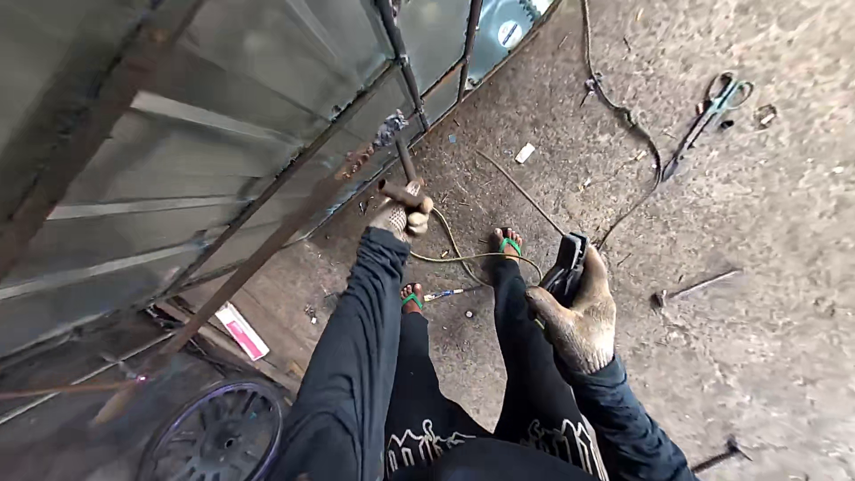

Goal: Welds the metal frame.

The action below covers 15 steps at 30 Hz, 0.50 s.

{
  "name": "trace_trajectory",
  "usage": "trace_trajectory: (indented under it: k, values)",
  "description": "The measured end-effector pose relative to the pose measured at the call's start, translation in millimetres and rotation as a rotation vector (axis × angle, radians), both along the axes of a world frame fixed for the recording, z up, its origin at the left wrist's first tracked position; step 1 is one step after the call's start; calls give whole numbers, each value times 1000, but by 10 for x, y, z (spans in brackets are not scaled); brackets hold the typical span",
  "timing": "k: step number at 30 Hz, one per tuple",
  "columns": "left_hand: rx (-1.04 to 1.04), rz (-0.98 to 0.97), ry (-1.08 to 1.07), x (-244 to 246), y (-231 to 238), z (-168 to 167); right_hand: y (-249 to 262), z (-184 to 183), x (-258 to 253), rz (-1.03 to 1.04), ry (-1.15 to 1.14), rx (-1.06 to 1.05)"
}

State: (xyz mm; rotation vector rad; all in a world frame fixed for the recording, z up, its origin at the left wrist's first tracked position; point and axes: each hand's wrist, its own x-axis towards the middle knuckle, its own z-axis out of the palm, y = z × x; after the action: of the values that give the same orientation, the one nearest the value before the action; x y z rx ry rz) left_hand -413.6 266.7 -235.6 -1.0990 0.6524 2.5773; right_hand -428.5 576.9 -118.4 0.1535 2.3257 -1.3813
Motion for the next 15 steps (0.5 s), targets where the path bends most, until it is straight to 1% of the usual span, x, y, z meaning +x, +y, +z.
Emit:
trace_trajectory:
  k: [3, 6, 8, 11, 15]
  values:
    - [88, 55, 103, -316, 12, -245, 115, 34, -373, 47, 15, -38]
    - [176, 177, 186, -562, 35, -380, 124, 4, -695, 86, 25, -142]
    - [182, 243, 215, -661, 77, -436, 71, -47, -851, 108, 31, -217]
    - [114, 256, 190, -730, 161, -432, -36, -118, -1020, 172, 53, -237]
    - [123, 297, 153, -722, 205, -301, -167, -163, -1147, 248, 41, -266]
